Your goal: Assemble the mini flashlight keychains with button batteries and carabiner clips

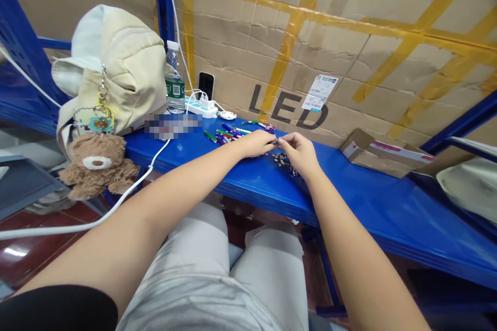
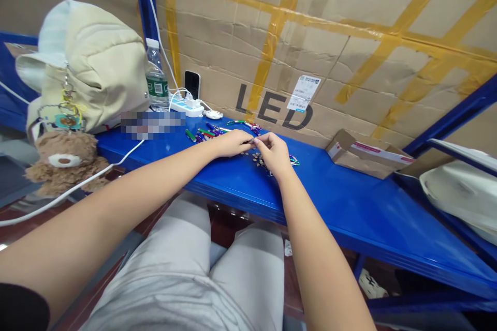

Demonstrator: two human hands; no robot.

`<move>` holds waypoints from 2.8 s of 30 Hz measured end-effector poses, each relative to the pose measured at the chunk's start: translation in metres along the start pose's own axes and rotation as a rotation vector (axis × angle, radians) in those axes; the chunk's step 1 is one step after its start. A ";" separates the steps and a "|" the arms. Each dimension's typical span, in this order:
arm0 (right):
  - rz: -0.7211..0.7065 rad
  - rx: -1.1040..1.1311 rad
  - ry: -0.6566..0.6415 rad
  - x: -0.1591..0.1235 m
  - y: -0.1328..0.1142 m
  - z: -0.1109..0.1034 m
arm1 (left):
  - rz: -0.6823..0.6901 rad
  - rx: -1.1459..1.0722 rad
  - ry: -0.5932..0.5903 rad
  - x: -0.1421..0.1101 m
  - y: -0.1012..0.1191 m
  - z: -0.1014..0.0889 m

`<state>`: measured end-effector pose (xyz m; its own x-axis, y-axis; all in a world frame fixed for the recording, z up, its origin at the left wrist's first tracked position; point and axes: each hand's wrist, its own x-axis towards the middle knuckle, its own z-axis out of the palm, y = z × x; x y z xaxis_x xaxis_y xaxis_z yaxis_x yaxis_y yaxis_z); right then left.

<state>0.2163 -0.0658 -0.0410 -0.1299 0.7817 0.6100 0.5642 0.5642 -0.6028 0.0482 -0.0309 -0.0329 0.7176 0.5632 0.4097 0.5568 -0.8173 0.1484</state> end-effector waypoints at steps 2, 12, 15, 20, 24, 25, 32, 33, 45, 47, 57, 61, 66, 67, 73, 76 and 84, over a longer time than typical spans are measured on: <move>0.008 -0.021 0.043 0.001 -0.001 0.002 | -0.050 0.044 0.039 0.001 0.005 0.001; 0.324 0.257 0.072 0.007 0.005 0.010 | -0.183 0.349 0.107 0.005 0.021 0.006; 0.227 0.174 0.035 0.006 0.006 0.004 | -0.190 0.202 0.091 0.008 0.015 0.008; -0.128 -0.106 -0.097 0.003 0.007 -0.006 | -0.159 -0.040 0.047 0.005 -0.001 0.005; -0.262 -0.270 -0.108 0.002 0.009 -0.011 | -0.156 -0.125 -0.026 -0.001 -0.005 -0.006; -0.277 -0.289 -0.100 0.002 0.010 -0.011 | -0.156 -0.138 -0.045 -0.002 -0.004 -0.008; -0.314 -0.310 -0.108 0.000 0.006 -0.014 | -0.108 -0.211 -0.178 -0.005 -0.002 -0.016; -0.320 -0.315 -0.103 0.000 0.005 -0.014 | -0.104 -0.213 -0.189 -0.005 -0.002 -0.017; -0.270 -0.349 -0.089 0.000 -0.003 -0.010 | -0.059 -0.152 -0.145 -0.007 0.003 -0.013; -0.200 -0.298 -0.093 0.001 0.000 -0.010 | -0.068 -0.156 -0.110 -0.005 0.004 -0.012; 0.182 -0.628 -0.081 0.002 0.036 -0.048 | -0.193 -0.143 -0.002 -0.005 -0.007 -0.018; 0.208 -0.736 -0.148 0.002 0.053 -0.045 | -0.179 -0.143 -0.015 -0.007 -0.004 -0.020; 0.326 -0.724 -0.181 0.007 0.064 -0.039 | -0.189 -0.159 -0.033 -0.007 -0.002 -0.019; 0.329 -0.724 -0.168 0.008 0.062 -0.040 | -0.193 -0.167 -0.034 -0.007 -0.002 -0.019; 0.155 -0.303 0.010 0.008 0.032 -0.030 | -0.208 -0.340 0.015 -0.004 -0.005 -0.017; 0.104 -0.183 -0.192 0.004 0.016 -0.016 | -0.211 -0.454 0.012 -0.003 -0.006 -0.015; 0.062 -0.170 -0.166 0.000 0.004 -0.006 | -0.323 -0.514 -0.067 -0.003 -0.004 -0.012</move>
<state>0.2232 -0.0645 -0.0405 -0.2148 0.8542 0.4736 0.7028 0.4719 -0.5324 0.0389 -0.0310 -0.0236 0.5798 0.7854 0.2166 0.4898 -0.5485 0.6777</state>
